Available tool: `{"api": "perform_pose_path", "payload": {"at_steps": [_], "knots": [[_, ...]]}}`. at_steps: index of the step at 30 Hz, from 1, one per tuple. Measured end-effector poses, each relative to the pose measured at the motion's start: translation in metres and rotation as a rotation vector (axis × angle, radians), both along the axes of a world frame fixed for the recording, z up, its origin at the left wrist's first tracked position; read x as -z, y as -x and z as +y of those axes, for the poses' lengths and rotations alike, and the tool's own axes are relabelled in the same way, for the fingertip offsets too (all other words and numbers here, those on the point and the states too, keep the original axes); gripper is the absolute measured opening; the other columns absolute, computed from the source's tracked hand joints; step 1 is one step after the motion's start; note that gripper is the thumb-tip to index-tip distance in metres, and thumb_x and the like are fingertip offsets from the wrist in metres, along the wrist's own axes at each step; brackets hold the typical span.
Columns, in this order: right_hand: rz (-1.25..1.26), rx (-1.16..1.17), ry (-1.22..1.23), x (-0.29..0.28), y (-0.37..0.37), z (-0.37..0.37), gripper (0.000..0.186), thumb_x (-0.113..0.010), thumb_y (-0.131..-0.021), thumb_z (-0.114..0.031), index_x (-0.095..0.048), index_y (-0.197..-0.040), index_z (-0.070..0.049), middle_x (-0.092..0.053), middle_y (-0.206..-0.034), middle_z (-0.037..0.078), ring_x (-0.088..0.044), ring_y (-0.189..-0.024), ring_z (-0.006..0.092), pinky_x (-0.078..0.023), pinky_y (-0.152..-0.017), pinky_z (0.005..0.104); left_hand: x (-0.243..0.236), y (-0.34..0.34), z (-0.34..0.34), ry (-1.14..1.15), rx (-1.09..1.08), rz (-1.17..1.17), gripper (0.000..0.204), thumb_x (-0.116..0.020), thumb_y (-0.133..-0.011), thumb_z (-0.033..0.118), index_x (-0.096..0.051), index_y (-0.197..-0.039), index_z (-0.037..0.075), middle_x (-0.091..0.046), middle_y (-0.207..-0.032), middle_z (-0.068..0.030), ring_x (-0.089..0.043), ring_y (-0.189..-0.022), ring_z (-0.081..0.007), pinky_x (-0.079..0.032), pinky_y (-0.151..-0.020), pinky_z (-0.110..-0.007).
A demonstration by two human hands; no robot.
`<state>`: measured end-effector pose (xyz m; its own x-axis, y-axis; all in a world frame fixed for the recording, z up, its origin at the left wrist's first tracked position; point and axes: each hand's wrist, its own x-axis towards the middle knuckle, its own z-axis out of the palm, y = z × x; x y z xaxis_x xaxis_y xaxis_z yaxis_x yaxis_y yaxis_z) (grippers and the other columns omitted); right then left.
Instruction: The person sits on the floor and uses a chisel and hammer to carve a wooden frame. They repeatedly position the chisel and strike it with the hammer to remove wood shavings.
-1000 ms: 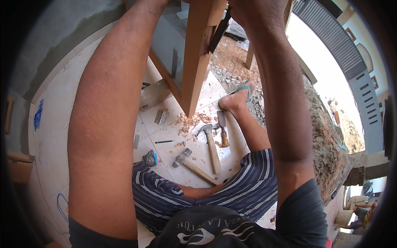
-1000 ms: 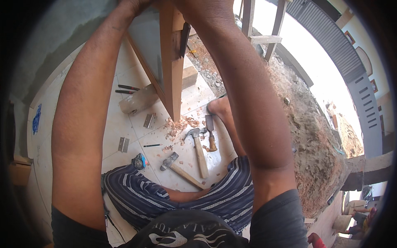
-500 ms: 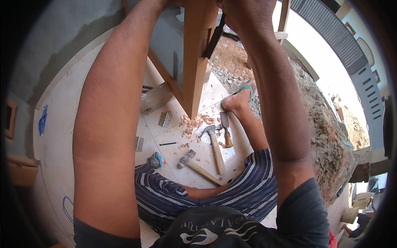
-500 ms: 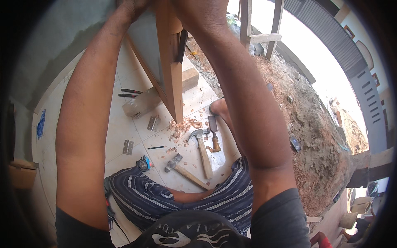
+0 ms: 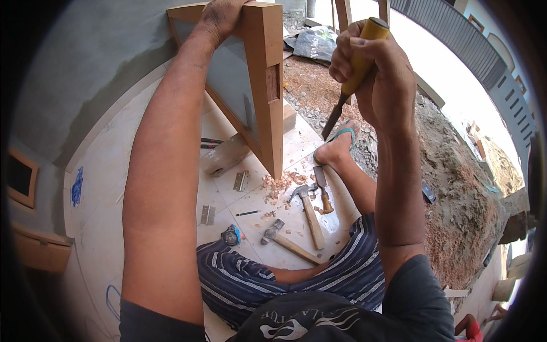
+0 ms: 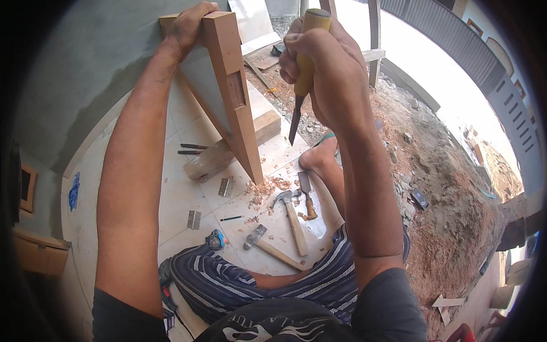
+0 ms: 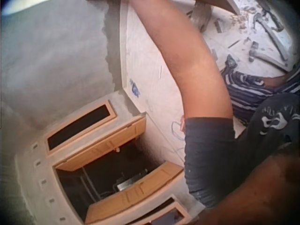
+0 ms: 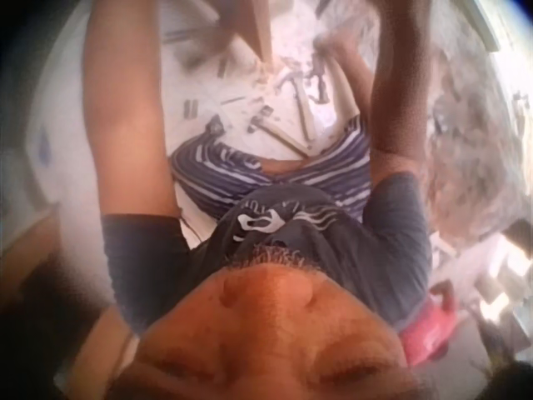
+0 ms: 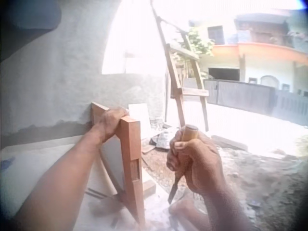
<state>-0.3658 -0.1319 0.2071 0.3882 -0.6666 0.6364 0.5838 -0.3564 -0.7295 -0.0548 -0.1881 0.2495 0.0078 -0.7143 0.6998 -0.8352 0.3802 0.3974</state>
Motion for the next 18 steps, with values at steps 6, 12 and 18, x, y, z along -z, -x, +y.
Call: {"api": "perform_pose_path", "payload": {"at_steps": [6,12,18], "knots": [[0.706,0.089,0.164,0.116,0.048,0.062,0.025,-0.075,-0.095,-0.027,-0.064,-0.101,-0.005,-0.062,-0.085,0.007,-0.061,-0.08,0.017,-0.049,-0.072,0.0356,0.017,-0.004,-0.032,0.051,0.1,0.02,0.026,-0.053,-0.1,0.024,-0.071,-0.11,0.007,-0.075,-0.104,-0.0121,-0.069,-0.1,-0.022,-0.051,-0.092,-0.038],[0.789,0.028,-0.359,0.164,0.088,0.088,0.018,-0.078,-0.094,-0.015,-0.067,-0.101,-0.004,-0.071,-0.099,0.007,-0.069,-0.085,0.013,-0.055,-0.07,0.0289,0.008,0.016,-0.016,-0.231,0.075,0.399,0.042,-0.055,-0.095,0.043,-0.075,-0.104,0.007,-0.072,-0.102,-0.0054,-0.063,-0.097,-0.0173,-0.047,-0.088,-0.031],[-0.021,0.094,-0.683,0.175,0.134,0.103,0.027,-0.071,-0.093,-0.002,-0.061,-0.117,0.0,-0.072,-0.099,0.018,-0.07,-0.078,0.0192,-0.061,-0.067,0.0318,0.001,0.031,0.002,-0.185,0.054,0.424,0.041,-0.054,-0.095,0.042,-0.075,-0.099,0.008,-0.07,-0.099,-0.0032,-0.061,-0.096,-0.0158,-0.044,-0.091,-0.029]]}}
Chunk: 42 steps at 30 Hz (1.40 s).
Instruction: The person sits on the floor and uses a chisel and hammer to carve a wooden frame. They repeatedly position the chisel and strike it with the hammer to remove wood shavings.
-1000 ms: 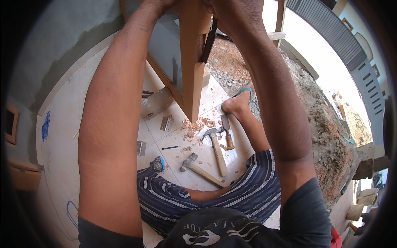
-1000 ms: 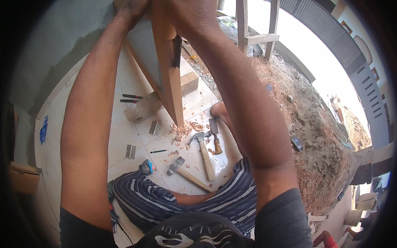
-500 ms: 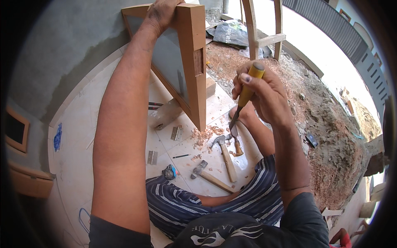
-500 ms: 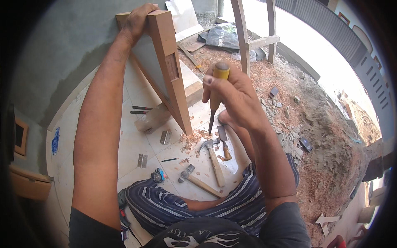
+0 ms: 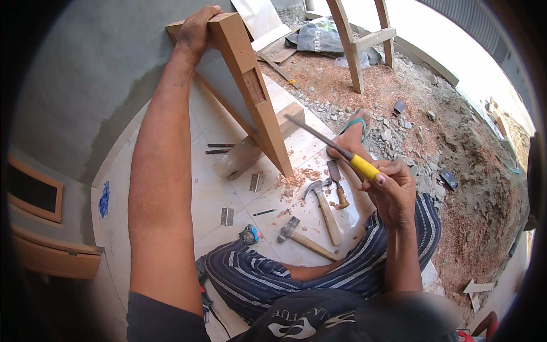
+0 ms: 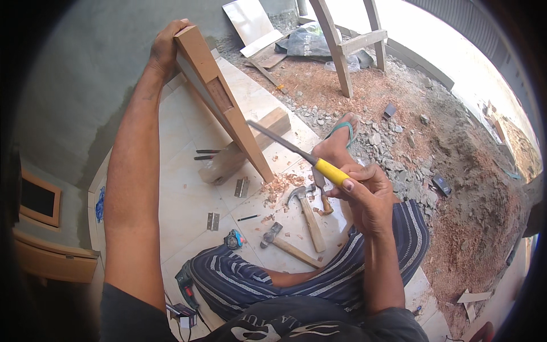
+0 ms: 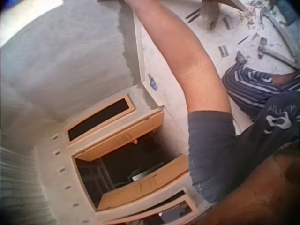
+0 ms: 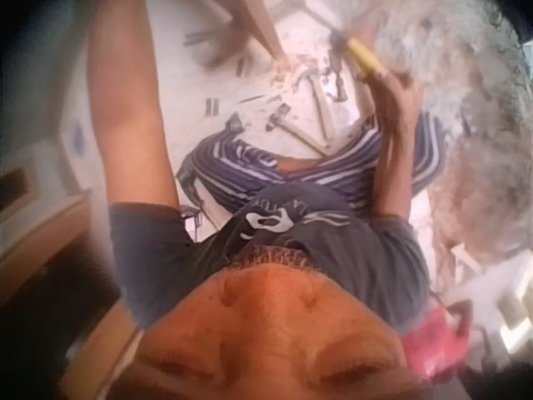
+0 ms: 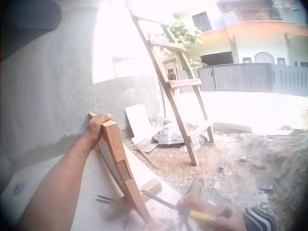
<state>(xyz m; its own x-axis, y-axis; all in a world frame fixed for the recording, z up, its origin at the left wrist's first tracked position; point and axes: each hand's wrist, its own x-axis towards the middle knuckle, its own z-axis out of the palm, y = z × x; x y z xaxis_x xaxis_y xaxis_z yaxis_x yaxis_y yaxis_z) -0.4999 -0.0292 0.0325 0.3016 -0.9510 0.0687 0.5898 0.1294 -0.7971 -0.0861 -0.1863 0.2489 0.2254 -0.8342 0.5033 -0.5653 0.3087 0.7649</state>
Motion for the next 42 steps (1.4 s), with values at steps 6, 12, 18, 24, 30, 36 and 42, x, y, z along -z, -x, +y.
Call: {"api": "perform_pose_path", "payload": {"at_steps": [6,12,18,24,30,36,42], "knots": [[-0.08,-0.331,-0.287,0.043,-0.013,0.027,0.064,-0.069,-0.097,-0.008,-0.037,-0.151,0.004,-0.072,-0.095,0.018,-0.055,-0.061,0.0115,-0.044,-0.052,0.0263,0.002,-0.013,-0.014,-0.049,0.053,-0.014,0.039,-0.048,-0.098,0.037,-0.073,-0.092,0.008,-0.07,-0.098,-0.0029,-0.061,-0.095,-0.0152,-0.044,-0.092,-0.029],[0.436,0.005,0.187,0.041,-0.082,0.013,0.04,-0.064,-0.104,-0.015,-0.057,-0.139,0.001,-0.068,-0.083,0.005,-0.054,-0.062,0.0064,-0.044,-0.056,0.0241,0.001,0.002,-0.003,0.0,0.035,-0.035,0.042,-0.045,-0.099,0.037,-0.072,-0.088,0.007,-0.069,-0.091,-0.0034,-0.061,-0.091,-0.0156,-0.045,-0.088,-0.028],[0.559,0.135,0.411,0.019,-0.129,0.008,0.035,-0.066,-0.101,-0.009,-0.064,-0.134,-0.001,-0.074,-0.089,0.011,-0.068,-0.077,0.0108,-0.054,-0.07,0.0278,0.012,-0.025,-0.019,0.233,0.01,-0.345,0.042,-0.046,-0.101,0.039,-0.073,-0.091,0.008,-0.069,-0.089,-0.0038,-0.061,-0.089,-0.015,-0.047,-0.087,-0.03],[0.653,0.298,0.535,0.034,-0.137,0.001,0.035,-0.068,-0.098,-0.006,-0.065,-0.133,0.001,-0.075,-0.096,0.02,-0.074,-0.083,0.0188,-0.056,-0.074,0.0311,0.006,0.002,-0.004,0.068,-0.022,-0.234,0.034,-0.044,-0.103,0.027,-0.071,-0.105,0.006,-0.074,-0.108,-0.0134,-0.067,-0.1,-0.0284,-0.049,-0.094,-0.037],[0.736,0.339,0.563,0.037,-0.142,0.005,0.037,-0.069,-0.097,-0.005,-0.064,-0.133,0.002,-0.074,-0.096,0.021,-0.075,-0.082,0.023,-0.057,-0.075,0.0328,0.01,-0.014,-0.01,0.132,-0.051,-0.389,0.02,-0.052,-0.099,0.013,-0.07,-0.107,0.01,-0.075,-0.11,-0.0112,-0.068,-0.106,-0.0303,-0.053,-0.095,-0.04],[0.673,0.422,0.607,0.049,-0.156,0.007,0.039,-0.068,-0.098,-0.003,-0.063,-0.136,0.002,-0.072,-0.092,0.018,-0.073,-0.077,0.0214,-0.056,-0.07,0.0331,0.02,-0.026,-0.022,0.259,-0.09,-0.587,0.018,-0.057,-0.096,0.008,-0.069,-0.108,0.012,-0.075,-0.108,-0.0097,-0.069,-0.107,-0.0313,-0.055,-0.095,-0.042],[0.623,0.389,0.515,0.061,-0.173,0.007,0.041,-0.068,-0.097,-0.002,-0.061,-0.138,0.002,-0.073,-0.092,0.018,-0.073,-0.077,0.0211,-0.056,-0.069,0.0337,0.019,-0.018,-0.02,0.286,-0.063,-0.566,0.016,-0.06,-0.094,0.005,-0.067,-0.106,0.013,-0.075,-0.106,-0.0097,-0.07,-0.106,-0.0299,-0.055,-0.095,-0.042]]}}
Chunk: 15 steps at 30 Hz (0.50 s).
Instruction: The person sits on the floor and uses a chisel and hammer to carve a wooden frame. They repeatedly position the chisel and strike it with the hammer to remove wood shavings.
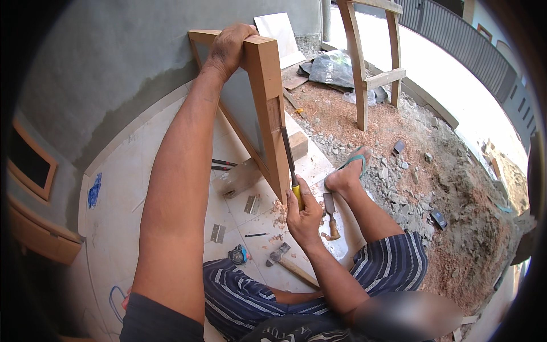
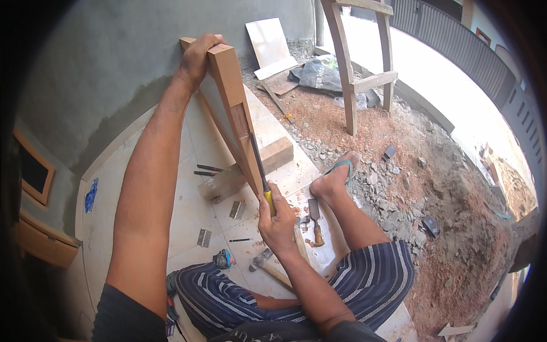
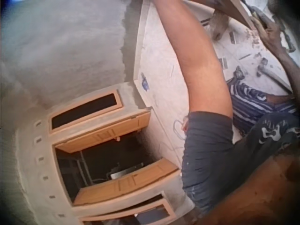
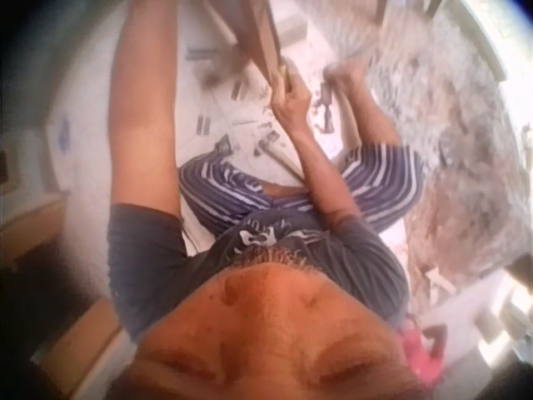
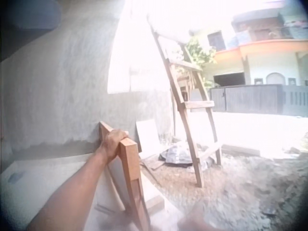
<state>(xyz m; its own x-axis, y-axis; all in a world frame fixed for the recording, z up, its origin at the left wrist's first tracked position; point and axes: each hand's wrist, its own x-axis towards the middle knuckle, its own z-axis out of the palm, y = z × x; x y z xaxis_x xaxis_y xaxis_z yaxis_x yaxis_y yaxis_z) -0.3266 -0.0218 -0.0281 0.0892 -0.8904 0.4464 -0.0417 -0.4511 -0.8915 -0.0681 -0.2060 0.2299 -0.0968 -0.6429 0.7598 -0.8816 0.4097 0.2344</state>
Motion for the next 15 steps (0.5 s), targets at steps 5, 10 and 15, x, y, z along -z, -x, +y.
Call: {"api": "perform_pose_path", "payload": {"at_steps": [5,10,15], "knots": [[-0.061,0.038,0.137,0.02,-0.018,-0.018,0.041,-0.067,-0.099,-0.004,-0.061,-0.139,0.002,-0.075,-0.102,0.015,-0.071,-0.089,0.0142,-0.055,-0.078,0.0281,-0.001,-0.007,-0.004,0.134,0.04,-0.156,0.014,-0.064,-0.092,0.002,-0.065,-0.102,0.011,-0.075,-0.1,-0.007,-0.072,-0.1,-0.029,-0.056,-0.091,-0.043],[-0.053,0.031,0.183,0.029,-0.025,-0.034,0.041,-0.069,-0.098,-0.004,-0.061,-0.138,0.001,-0.074,-0.101,0.017,-0.073,-0.088,0.0209,-0.056,-0.077,0.0318,-0.005,-0.008,-0.002,0.198,0.05,-0.237,0.01,-0.065,-0.091,0.003,-0.064,-0.097,0.01,-0.074,-0.097,-0.008,-0.072,-0.099,-0.0296,-0.057,-0.087,-0.042],[-0.038,0.056,0.332,0.029,-0.028,-0.061,0.047,-0.069,-0.096,-0.002,-0.057,-0.142,0.0,-0.07,-0.095,0.018,-0.071,-0.078,0.0292,-0.056,-0.069,0.0371,-0.006,0.015,0.009,-0.003,0.111,0.187,0.046,-0.042,-0.1,0.035,-0.069,-0.084,0.001,-0.068,-0.088,-0.0123,-0.062,-0.088,-0.0214,-0.047,-0.091,-0.035]]}}
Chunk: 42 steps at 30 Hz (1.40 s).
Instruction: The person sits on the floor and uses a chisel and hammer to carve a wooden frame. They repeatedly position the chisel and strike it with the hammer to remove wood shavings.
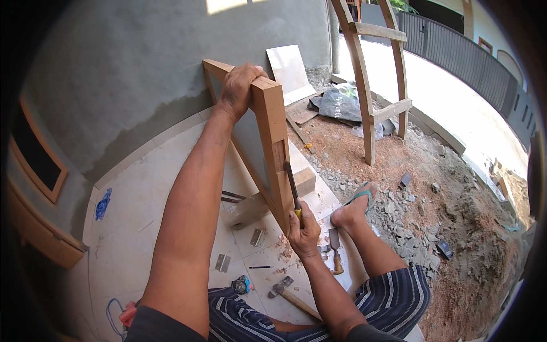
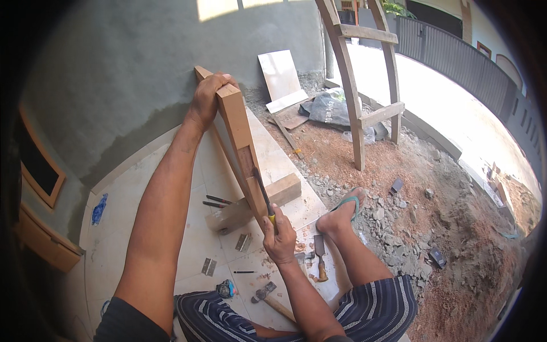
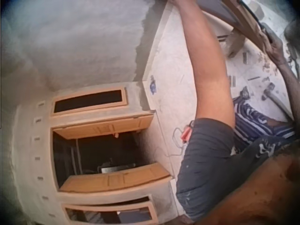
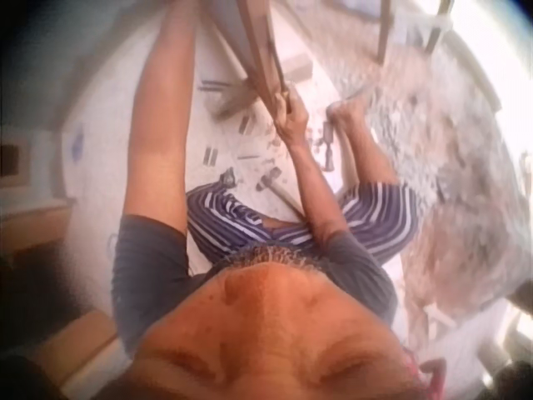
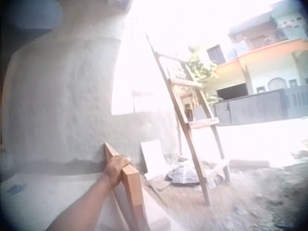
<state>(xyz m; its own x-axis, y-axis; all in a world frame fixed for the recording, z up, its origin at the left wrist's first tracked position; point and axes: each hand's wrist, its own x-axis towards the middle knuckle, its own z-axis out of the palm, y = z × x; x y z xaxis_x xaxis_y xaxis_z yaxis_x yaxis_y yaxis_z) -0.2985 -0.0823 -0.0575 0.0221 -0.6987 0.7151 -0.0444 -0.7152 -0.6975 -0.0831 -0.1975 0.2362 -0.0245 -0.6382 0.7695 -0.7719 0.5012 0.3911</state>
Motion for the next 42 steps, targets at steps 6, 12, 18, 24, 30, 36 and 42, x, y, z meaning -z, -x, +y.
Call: {"api": "perform_pose_path", "payload": {"at_steps": [6,12,18,24,30,36,42], "knots": [[-0.024,0.013,0.03,-0.004,-0.006,0.005,0.05,-0.069,-0.095,0.002,-0.056,-0.143,0.001,-0.066,-0.087,0.015,-0.067,-0.07,0.027,-0.053,-0.061,0.0364,-0.001,0.004,0.005,-0.077,0.028,0.118,0.05,-0.038,-0.099,0.036,-0.067,-0.08,0.001,-0.062,-0.085,-0.0094,-0.058,-0.085,-0.0203,-0.045,-0.087,-0.033],[-0.009,-0.028,-0.055,-0.018,0.001,0.017,0.047,-0.069,-0.096,0.0,-0.057,-0.141,0.001,-0.07,-0.1,0.019,-0.072,-0.085,0.0275,-0.056,-0.075,0.0338,-0.003,0.006,0.011,-0.094,0.013,0.099,0.049,-0.038,-0.099,0.035,-0.068,-0.08,0.001,-0.062,-0.085,-0.0086,-0.057,-0.086,-0.02,-0.045,-0.087,-0.033],[-0.035,0.018,-0.017,-0.005,-0.004,0.02,0.046,-0.068,-0.096,0.001,-0.057,-0.141,0.001,-0.07,-0.099,0.02,-0.072,-0.083,0.0278,-0.056,-0.074,0.0349,-0.007,0.004,0.003,-0.027,0.003,0.031,0.05,-0.038,-0.099,0.035,-0.068,-0.08,0.0,-0.063,-0.085,-0.0101,-0.057,-0.085,-0.0207,-0.045,-0.087,-0.033],[-0.032,-0.046,-0.094,-0.039,-0.004,0.009,0.046,-0.067,-0.097,0.002,-0.057,-0.142,0.001,-0.071,-0.1,0.02,-0.072,-0.085,0.0263,-0.057,-0.075,0.0345,-0.003,0.005,0.006,-0.08,-0.01,0.037,0.05,-0.037,-0.099,0.034,-0.068,-0.081,-0.001,-0.065,-0.086,-0.0122,-0.059,-0.086,-0.0221,-0.046,-0.089,-0.035],[-0.063,0.023,-0.005,-0.031,-0.01,0.017,0.044,-0.068,-0.098,0.0,-0.059,-0.141,0.001,-0.072,-0.105,0.021,-0.074,-0.09,0.0263,-0.057,-0.078,0.034,-0.009,0.002,0.006,-0.005,0.002,-0.014,0.051,-0.036,-0.099,0.035,-0.067,-0.081,-0.001,-0.063,-0.085,-0.0123,-0.059,-0.087,-0.0223,-0.045,-0.088,-0.035],[-0.05,-0.021,-0.069,-0.039,-0.003,0.01,0.043,-0.067,-0.098,-0.002,-0.058,-0.14,0.001,-0.072,-0.1,0.018,-0.072,-0.085,0.0243,-0.056,-0.075,0.0337,-0.002,0.004,0.005,-0.095,0.03,0.071,0.05,-0.036,-0.1,0.033,-0.068,-0.082,-0.001,-0.066,-0.088,-0.0121,-0.06,-0.089,-0.0219,-0.045,-0.09,-0.035],[-0.166,-0.092,-0.463,0.035,0.029,0.048,0.016,-0.067,-0.098,-0.01,-0.064,-0.11,0.0,-0.065,-0.08,0.01,-0.063,-0.071,0.0151,-0.05,-0.064,0.031,-0.011,0.006,0.01,-0.178,0.067,0.158,0.051,-0.035,-0.101,0.034,-0.07,-0.087,-0.001,-0.068,-0.094,-0.0125,-0.06,-0.094,-0.0225,-0.045,-0.095,-0.034]]}}
